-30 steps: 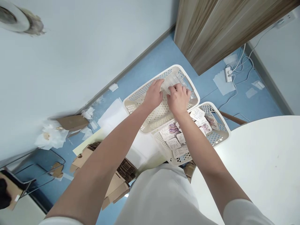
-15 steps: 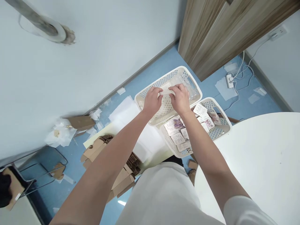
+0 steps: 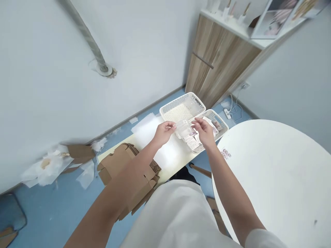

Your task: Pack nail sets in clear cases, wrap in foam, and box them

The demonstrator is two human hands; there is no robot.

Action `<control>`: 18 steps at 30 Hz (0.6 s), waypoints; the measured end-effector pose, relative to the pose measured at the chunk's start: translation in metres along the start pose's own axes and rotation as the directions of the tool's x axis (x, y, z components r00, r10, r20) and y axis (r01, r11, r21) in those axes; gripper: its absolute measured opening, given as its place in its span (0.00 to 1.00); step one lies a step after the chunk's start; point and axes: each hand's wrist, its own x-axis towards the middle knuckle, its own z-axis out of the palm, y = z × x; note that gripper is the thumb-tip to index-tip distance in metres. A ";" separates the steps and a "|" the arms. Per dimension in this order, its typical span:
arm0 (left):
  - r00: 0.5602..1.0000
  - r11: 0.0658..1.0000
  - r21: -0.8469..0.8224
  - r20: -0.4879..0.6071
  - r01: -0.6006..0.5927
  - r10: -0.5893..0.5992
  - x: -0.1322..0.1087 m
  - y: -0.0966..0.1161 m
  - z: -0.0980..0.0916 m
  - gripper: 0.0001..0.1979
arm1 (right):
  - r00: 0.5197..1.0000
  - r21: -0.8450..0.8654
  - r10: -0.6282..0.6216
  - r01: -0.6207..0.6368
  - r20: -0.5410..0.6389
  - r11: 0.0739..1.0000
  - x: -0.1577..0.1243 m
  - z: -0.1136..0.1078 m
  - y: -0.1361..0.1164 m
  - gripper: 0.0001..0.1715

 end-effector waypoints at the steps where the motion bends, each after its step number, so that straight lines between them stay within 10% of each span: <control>1: 0.999 0.997 -0.069 0.019 0.041 -0.039 -0.012 0.001 0.002 0.10 | 0.999 0.026 0.045 -0.045 -0.011 0.999 -0.018 -0.004 -0.004 0.21; 8: 0.926 0.855 -0.382 0.277 0.352 -0.257 -0.069 -0.004 0.044 0.13 | 0.951 0.151 0.289 -0.271 -0.110 0.951 -0.132 -0.039 -0.023 0.24; 18: 0.713 0.829 -0.152 0.606 0.539 -0.353 -0.115 -0.031 0.120 0.11 | 0.827 0.282 0.315 -0.199 -0.466 0.938 -0.206 -0.089 -0.009 0.20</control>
